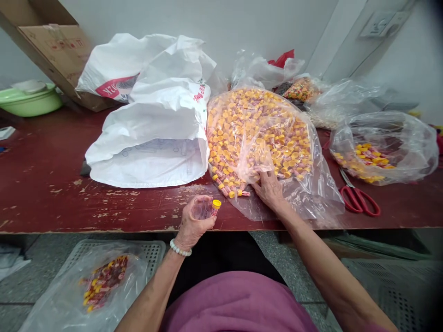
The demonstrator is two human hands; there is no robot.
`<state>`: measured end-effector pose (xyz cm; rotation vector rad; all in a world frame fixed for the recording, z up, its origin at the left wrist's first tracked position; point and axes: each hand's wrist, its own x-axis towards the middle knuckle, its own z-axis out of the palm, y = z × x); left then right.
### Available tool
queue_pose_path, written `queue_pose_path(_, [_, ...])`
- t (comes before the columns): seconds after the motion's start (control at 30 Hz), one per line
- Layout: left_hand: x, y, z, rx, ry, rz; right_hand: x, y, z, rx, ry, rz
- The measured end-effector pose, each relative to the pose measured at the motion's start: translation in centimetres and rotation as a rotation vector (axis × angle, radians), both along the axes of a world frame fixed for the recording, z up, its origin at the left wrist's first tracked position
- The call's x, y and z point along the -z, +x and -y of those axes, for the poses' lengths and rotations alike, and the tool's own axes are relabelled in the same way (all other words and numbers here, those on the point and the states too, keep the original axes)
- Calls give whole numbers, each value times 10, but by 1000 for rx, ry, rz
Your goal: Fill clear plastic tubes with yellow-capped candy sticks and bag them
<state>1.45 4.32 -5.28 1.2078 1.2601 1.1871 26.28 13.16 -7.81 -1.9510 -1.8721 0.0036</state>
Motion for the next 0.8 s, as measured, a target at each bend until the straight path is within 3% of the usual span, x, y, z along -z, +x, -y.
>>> queue_pose_path(0.13, [-3,5,2,44,78,-18,-2,3,-5,34,-67,87])
queue_pose_path(0.23, [-1,7,1,63,99,-53,-17,7,14,13,-60,-113])
queue_pose_path(0.3, [0,9,0,81,113,-74,-35,4,36,-130,-88,-362])
queue_pose_path(0.37, [2,12,-2,113,149,-102,-55,-9,60,-376,-111,-572])
queue_pose_path(0.5, [-1,22,-2,210,214,-151,-83,-43,91,-674,-31,-614])
queue_pose_path(0.6, [-5,26,0,241,217,-163,-87,-55,96,-751,-80,-552])
queue_pose_path(0.8, [-6,24,3,210,191,-114,-77,-53,95,-702,-1,-579])
